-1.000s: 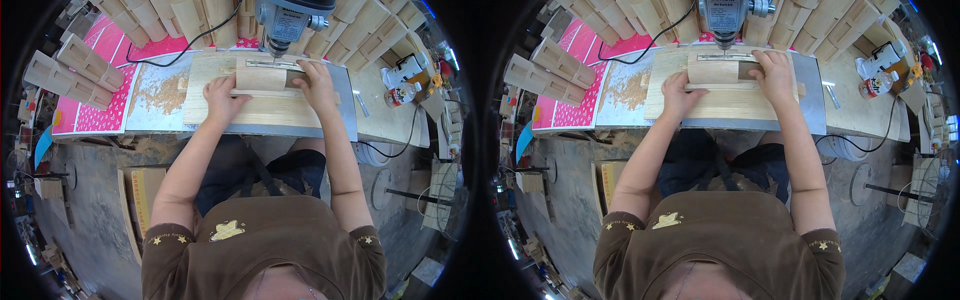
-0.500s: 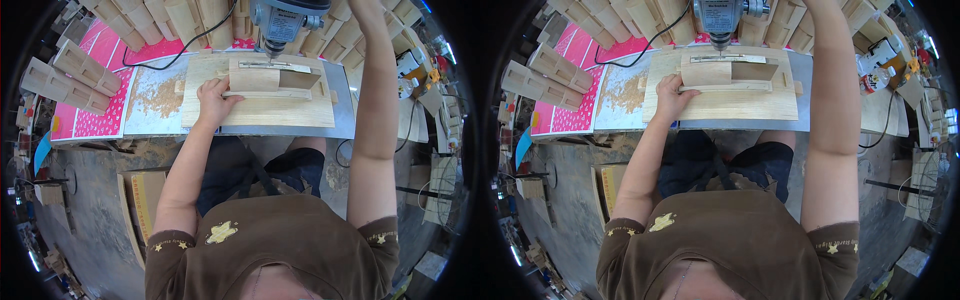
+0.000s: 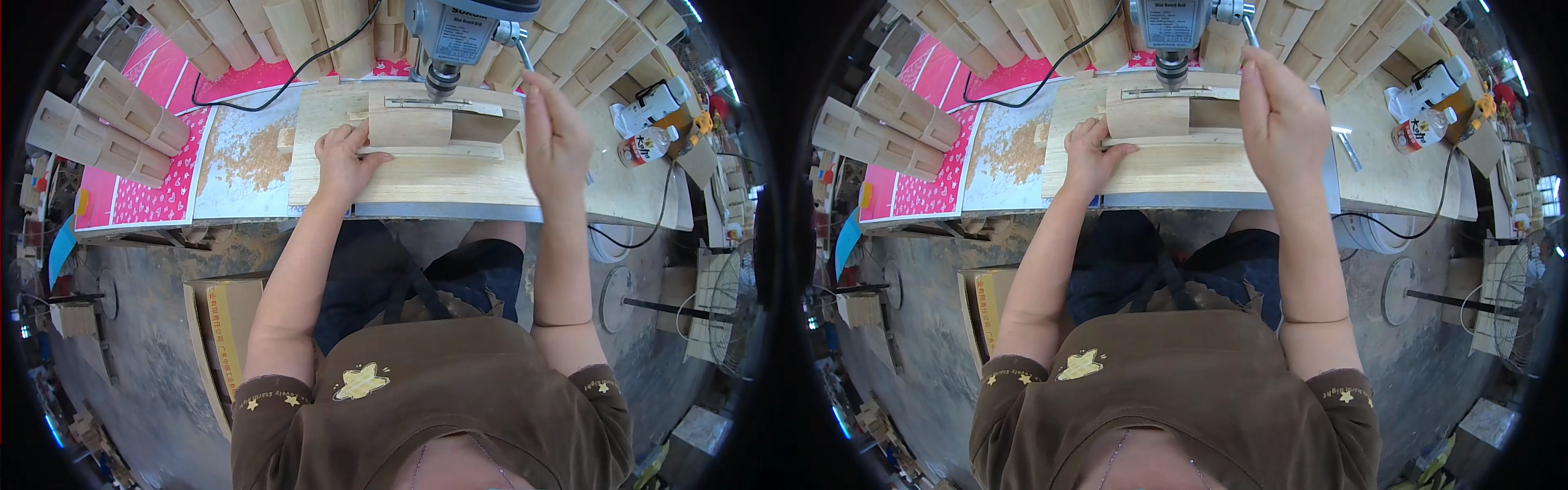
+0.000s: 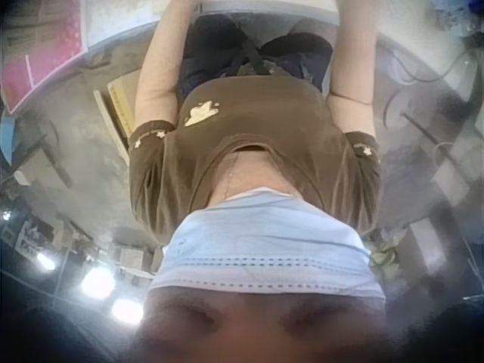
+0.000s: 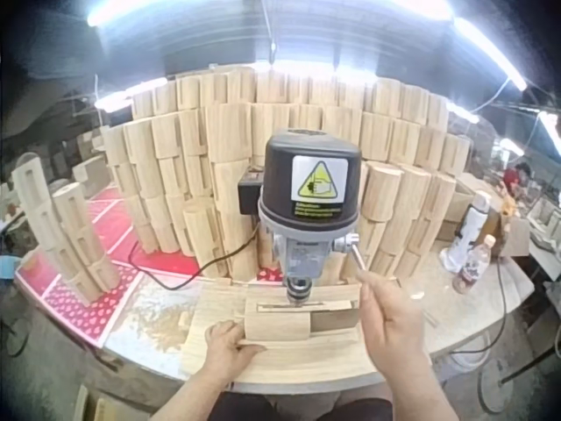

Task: Drilling holes into cylindrical wooden blanks using a benchtop drill press machine.

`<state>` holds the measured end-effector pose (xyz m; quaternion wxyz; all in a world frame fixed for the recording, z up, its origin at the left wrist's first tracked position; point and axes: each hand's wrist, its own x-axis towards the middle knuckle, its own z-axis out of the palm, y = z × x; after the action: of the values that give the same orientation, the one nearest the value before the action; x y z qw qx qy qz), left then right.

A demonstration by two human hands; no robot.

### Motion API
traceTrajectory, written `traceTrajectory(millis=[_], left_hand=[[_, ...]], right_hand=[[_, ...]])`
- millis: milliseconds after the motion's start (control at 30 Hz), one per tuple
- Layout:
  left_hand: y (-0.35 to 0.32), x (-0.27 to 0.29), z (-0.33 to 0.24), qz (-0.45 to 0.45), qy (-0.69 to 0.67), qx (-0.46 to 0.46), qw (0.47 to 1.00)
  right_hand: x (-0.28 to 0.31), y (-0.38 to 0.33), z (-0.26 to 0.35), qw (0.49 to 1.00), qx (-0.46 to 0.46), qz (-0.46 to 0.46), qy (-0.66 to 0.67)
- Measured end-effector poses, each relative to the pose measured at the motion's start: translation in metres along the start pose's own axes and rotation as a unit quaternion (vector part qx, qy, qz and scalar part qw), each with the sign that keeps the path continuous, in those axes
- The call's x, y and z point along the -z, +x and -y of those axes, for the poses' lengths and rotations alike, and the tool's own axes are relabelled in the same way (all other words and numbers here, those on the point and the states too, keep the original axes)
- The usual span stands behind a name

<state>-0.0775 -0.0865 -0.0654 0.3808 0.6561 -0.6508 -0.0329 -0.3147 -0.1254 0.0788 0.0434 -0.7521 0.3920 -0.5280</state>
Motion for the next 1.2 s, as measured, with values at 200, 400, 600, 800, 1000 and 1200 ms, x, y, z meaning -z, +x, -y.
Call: traceTrajectory(millis=[200, 400, 600, 800, 1000, 1200], left_hand=[[0.0, -0.001, 0.001, -0.006, 0.007, -0.01, 1.0], [-0.003, -0.004, 0.006, -0.011, 0.016, -0.006, 1.0], [0.003, -0.018, -0.019, -0.013, 0.021, -0.001, 1.0], [0.006, -0.028, -0.03, -0.006, -0.005, 0.002, 1.0], [0.0, -0.025, -0.023, -0.023, 0.004, 0.0, 1.0], [0.006, -0.029, -0.031, -0.01, 0.003, -0.006, 1.0]], right_hand=[[-0.041, -0.024, -0.043, 0.997, 0.027, -0.048, 0.049], [-0.011, -0.001, -0.016, 0.997, 0.076, -0.029, 0.013], [-0.002, 0.14, 0.0, 0.99, 0.056, -0.034, -0.122], [-0.008, 0.161, -0.016, 0.992, 0.021, 0.004, -0.128], [0.017, 0.067, 0.008, 0.992, 0.054, 0.033, -0.107], [-0.024, -0.015, -0.02, 0.994, -0.002, -0.077, 0.072]])
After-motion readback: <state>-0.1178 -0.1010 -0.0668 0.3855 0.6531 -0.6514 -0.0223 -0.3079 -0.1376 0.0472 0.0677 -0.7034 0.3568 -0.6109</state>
